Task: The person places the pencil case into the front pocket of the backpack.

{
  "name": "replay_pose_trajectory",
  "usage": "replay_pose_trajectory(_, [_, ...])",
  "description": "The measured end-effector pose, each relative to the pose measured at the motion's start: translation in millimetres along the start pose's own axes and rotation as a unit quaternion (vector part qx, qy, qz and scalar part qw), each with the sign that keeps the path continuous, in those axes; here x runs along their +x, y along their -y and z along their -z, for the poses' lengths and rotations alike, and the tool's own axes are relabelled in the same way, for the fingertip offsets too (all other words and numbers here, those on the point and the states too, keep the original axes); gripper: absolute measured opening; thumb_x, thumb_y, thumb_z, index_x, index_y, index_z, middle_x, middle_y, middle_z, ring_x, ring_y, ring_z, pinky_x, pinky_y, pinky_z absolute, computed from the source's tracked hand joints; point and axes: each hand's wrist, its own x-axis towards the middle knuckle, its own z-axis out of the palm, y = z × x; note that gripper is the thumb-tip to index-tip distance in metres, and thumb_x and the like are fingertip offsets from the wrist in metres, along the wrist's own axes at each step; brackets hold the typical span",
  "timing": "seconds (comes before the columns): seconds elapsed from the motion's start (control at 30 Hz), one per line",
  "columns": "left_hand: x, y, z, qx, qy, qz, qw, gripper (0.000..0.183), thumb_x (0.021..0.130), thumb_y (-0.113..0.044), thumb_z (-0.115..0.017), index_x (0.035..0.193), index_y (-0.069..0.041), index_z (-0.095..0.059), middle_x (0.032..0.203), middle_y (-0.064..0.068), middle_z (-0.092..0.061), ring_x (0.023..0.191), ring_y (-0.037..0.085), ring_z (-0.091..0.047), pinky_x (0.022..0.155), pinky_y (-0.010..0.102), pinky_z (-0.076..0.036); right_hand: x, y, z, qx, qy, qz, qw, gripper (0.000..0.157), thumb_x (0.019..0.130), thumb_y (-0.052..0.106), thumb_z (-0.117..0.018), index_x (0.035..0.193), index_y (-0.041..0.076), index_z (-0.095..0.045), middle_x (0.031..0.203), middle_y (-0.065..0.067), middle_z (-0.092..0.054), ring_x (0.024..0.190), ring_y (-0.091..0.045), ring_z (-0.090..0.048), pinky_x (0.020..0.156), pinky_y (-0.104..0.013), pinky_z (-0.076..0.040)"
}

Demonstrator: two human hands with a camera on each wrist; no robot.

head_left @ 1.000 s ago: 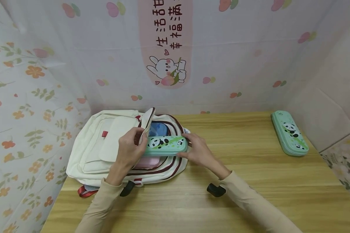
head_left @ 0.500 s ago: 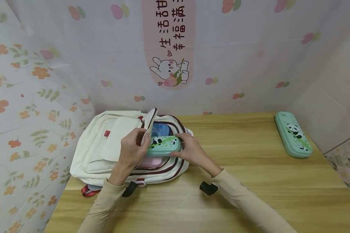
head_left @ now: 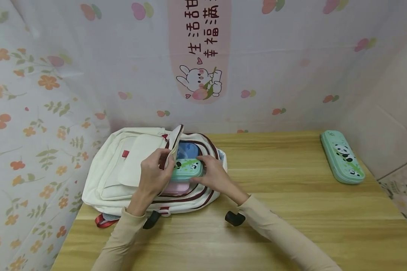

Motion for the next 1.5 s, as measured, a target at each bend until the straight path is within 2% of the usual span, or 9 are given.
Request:
replay_pose_trajectory(0.2, [0.9,-1.6,-1.4,0.0,-0.002,-0.004,1.0,0.012,0.085,0.001,-0.066,0.096,0.005,-0.069,0.066,0.009,-0.06,0.057,0.014,-0.053,0.051,0.026,-0.043,3,4,-6.3,0.005,-0.008,0.005,1.0,0.071,0.073,0.019,-0.091,0.131,-0.008,-0.059,0.13,-0.023,-0.064,0.121,-0.037,-0.06,0.102,-0.049,-0.049])
replay_pose_trajectory(0.5, [0.3,-2.0,-3.1,-0.006,-0.008,-0.006,0.9999,0.011,0.085,0.002,-0.066,0.095,0.005,-0.068,0.067,0.01,-0.062,0.057,0.014,-0.056,0.052,0.023,-0.043,3,8,-12.3,0.01,-0.001,0.003,1.0,0.073,0.074,0.02,-0.091,0.132,-0.008,-0.058,0.128,-0.023,-0.064,0.119,-0.037,-0.06,0.102,-0.05,-0.048])
replay_pose_trajectory(1.0, [-2.6,-3.4,-7.6,-0.013,-0.012,0.013,0.9998,0.012,0.085,0.002,-0.066,0.096,0.006,-0.068,0.069,0.011,-0.064,0.056,0.015,-0.057,0.053,0.02,-0.043,1,3,-16.1,0.007,0.001,0.006,1.0,0.076,0.075,0.022,-0.09,0.135,-0.008,-0.055,0.129,-0.023,-0.063,0.12,-0.035,-0.06,0.102,-0.051,-0.048])
replay_pose_trajectory(1.23, [-5.8,-2.7,-7.4,-0.011,-0.005,0.017,0.9998,0.012,0.086,0.001,-0.064,0.097,0.006,-0.067,0.068,0.01,-0.061,0.056,0.013,-0.053,0.051,0.022,-0.041,-4,1,-10.2,-0.001,0.015,0.011,1.0,0.082,0.076,0.027,-0.089,0.14,-0.007,-0.051,0.134,-0.023,-0.06,0.125,-0.036,-0.057,0.105,-0.05,-0.047])
replay_pose_trajectory(1.5, [-10.8,1.1,-5.6,-0.005,-0.013,0.025,0.9996,0.011,0.086,0.002,-0.062,0.095,0.006,-0.065,0.067,0.01,-0.059,0.055,0.013,-0.05,0.051,0.018,-0.037,-11,-7,3.4,-0.013,-0.003,0.027,1.0,0.078,0.078,0.023,-0.087,0.14,-0.008,-0.051,0.137,-0.022,-0.059,0.128,-0.037,-0.056,0.107,-0.052,-0.045])
